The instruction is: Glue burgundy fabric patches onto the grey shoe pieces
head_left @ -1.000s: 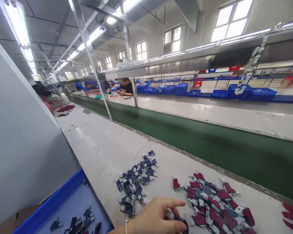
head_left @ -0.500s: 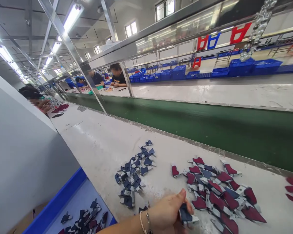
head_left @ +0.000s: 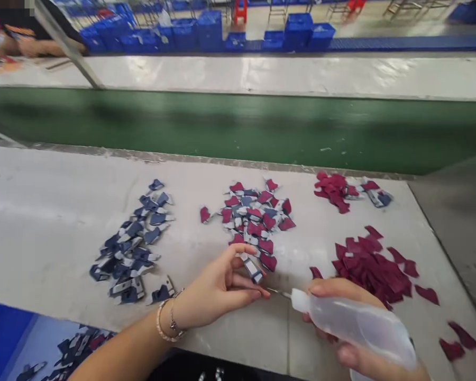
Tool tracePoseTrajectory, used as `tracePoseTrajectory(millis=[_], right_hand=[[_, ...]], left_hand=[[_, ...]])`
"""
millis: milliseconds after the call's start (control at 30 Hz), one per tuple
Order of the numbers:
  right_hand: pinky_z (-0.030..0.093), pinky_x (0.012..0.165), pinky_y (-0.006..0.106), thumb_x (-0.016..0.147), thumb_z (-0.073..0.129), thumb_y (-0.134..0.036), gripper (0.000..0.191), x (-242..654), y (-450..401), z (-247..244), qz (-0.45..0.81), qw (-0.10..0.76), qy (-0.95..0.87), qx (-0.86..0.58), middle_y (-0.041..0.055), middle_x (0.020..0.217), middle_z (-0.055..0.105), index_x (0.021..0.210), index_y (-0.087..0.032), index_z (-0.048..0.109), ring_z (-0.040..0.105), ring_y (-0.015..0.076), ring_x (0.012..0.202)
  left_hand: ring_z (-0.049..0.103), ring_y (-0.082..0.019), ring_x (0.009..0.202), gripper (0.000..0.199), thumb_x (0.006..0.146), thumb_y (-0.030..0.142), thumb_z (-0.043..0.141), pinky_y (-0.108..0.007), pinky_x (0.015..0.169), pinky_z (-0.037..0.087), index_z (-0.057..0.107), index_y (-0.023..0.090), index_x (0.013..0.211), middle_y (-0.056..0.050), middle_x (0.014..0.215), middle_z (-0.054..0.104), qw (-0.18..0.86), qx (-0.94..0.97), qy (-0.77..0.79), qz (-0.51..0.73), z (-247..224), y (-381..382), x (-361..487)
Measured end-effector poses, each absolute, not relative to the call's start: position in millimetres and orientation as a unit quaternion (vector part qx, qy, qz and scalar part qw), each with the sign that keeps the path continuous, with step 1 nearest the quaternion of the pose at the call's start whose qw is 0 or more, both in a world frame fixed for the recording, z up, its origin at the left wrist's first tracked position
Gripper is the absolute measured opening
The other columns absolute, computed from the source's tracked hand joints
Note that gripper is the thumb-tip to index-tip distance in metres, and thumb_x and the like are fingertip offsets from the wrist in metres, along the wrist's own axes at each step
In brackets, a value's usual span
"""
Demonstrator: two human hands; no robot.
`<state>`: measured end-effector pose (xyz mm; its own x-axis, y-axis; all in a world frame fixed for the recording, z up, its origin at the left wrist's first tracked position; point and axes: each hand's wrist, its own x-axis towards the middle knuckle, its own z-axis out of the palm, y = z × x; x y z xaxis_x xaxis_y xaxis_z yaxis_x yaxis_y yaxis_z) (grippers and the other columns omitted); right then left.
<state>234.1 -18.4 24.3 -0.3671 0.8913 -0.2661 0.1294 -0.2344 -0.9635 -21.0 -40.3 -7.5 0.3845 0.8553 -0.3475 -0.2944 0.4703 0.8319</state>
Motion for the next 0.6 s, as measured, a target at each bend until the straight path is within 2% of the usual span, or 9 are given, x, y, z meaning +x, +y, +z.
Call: tracePoseTrajectory(millis=[100, 167, 233, 300, 400, 467, 533, 600], right_hand=[[0.053, 0.055, 0.021, 0.071, 0.082, -0.037, 0.028, 217.9, -9.3, 28.9, 0.669, 0.304, -0.519, -0.437, 0.0022, 0.088, 0.072, 0.097, -0.034, 0.073, 0.065, 0.0153, 0.064], [0.054, 0.056, 0.021, 0.074, 0.078, -0.024, 0.030, 212.8, -4.2, 27.8, 0.679, 0.306, -0.535, -0.398, 0.0023, 0.092, 0.072, 0.102, -0.034, 0.072, 0.064, 0.0136, 0.062], [0.055, 0.054, 0.022, 0.076, 0.073, -0.016, 0.038, 212.2, 0.0, 25.1, 0.681, 0.301, -0.563, -0.360, 0.0024, 0.094, 0.071, 0.108, -0.035, 0.070, 0.065, 0.0134, 0.062], [0.054, 0.051, 0.021, 0.076, 0.073, -0.013, 0.042, 213.7, 3.7, 22.0, 0.681, 0.289, -0.584, -0.333, 0.0016, 0.089, 0.070, 0.113, -0.034, 0.068, 0.065, 0.0139, 0.060], [0.053, 0.048, 0.021, 0.077, 0.074, -0.011, 0.045, 215.9, 8.0, 18.6, 0.680, 0.274, -0.603, -0.315, -0.0002, 0.082, 0.070, 0.114, -0.034, 0.067, 0.066, 0.0137, 0.057], [0.054, 0.049, 0.021, 0.077, 0.073, -0.011, 0.045, 216.6, 9.3, 16.7, 0.683, 0.271, -0.600, -0.317, -0.0009, 0.085, 0.071, 0.114, -0.035, 0.067, 0.067, 0.0129, 0.057], [0.055, 0.051, 0.022, 0.079, 0.073, -0.012, 0.047, 217.0, 8.9, 14.5, 0.705, 0.269, -0.574, -0.318, -0.0007, 0.089, 0.073, 0.118, -0.037, 0.064, 0.069, 0.0141, 0.060], [0.056, 0.053, 0.023, 0.081, 0.072, -0.014, 0.048, 217.7, 6.8, 12.1, 0.740, 0.275, -0.529, -0.310, -0.0007, 0.090, 0.074, 0.120, -0.039, 0.060, 0.072, 0.0171, 0.070]], left_hand=[[0.066, -0.012, 0.090, 0.040, 0.082, 0.019, 0.074, -0.027, 0.083, 0.052, 0.040, 0.023, 0.104, -0.001, 0.101, 0.061, 0.736, 0.361, 0.428, 0.380, -9.0, -42.5, -18.7], [0.060, -0.010, 0.084, 0.042, 0.079, 0.020, 0.078, -0.024, 0.077, 0.051, 0.039, 0.022, 0.095, 0.001, 0.097, 0.058, 0.715, 0.385, 0.448, 0.375, -8.9, -44.3, -19.2], [0.056, -0.010, 0.085, 0.038, 0.081, 0.019, 0.075, -0.023, 0.075, 0.050, 0.042, 0.023, 0.099, 0.001, 0.101, 0.056, 0.695, 0.417, 0.463, 0.358, -8.3, -45.5, -20.7], [0.056, -0.011, 0.089, 0.037, 0.084, 0.016, 0.070, -0.025, 0.080, 0.051, 0.045, 0.024, 0.109, -0.001, 0.104, 0.057, 0.672, 0.456, 0.473, 0.341, -8.2, -45.9, -22.2], [0.057, -0.014, 0.100, 0.049, 0.083, 0.006, 0.063, -0.029, 0.089, 0.051, 0.043, 0.026, 0.123, -0.004, 0.116, 0.056, 0.634, 0.493, 0.496, 0.329, -10.6, -46.2, -22.9], [0.056, -0.016, 0.111, 0.057, 0.082, 0.001, 0.057, -0.031, 0.097, 0.050, 0.039, 0.027, 0.129, -0.006, 0.128, 0.052, 0.626, 0.494, 0.504, 0.331, -13.2, -46.8, -22.0], [0.055, -0.018, 0.119, 0.059, 0.084, 0.001, 0.054, -0.033, 0.102, 0.049, 0.035, 0.028, 0.133, -0.008, 0.136, 0.048, 0.639, 0.486, 0.497, 0.330, -16.1, -47.5, -20.5], [0.058, -0.018, 0.119, 0.056, 0.088, 0.006, 0.053, -0.034, 0.102, 0.051, 0.032, 0.028, 0.136, -0.009, 0.138, 0.047, 0.645, 0.485, 0.490, 0.329, -18.7, -47.9, -18.8]])
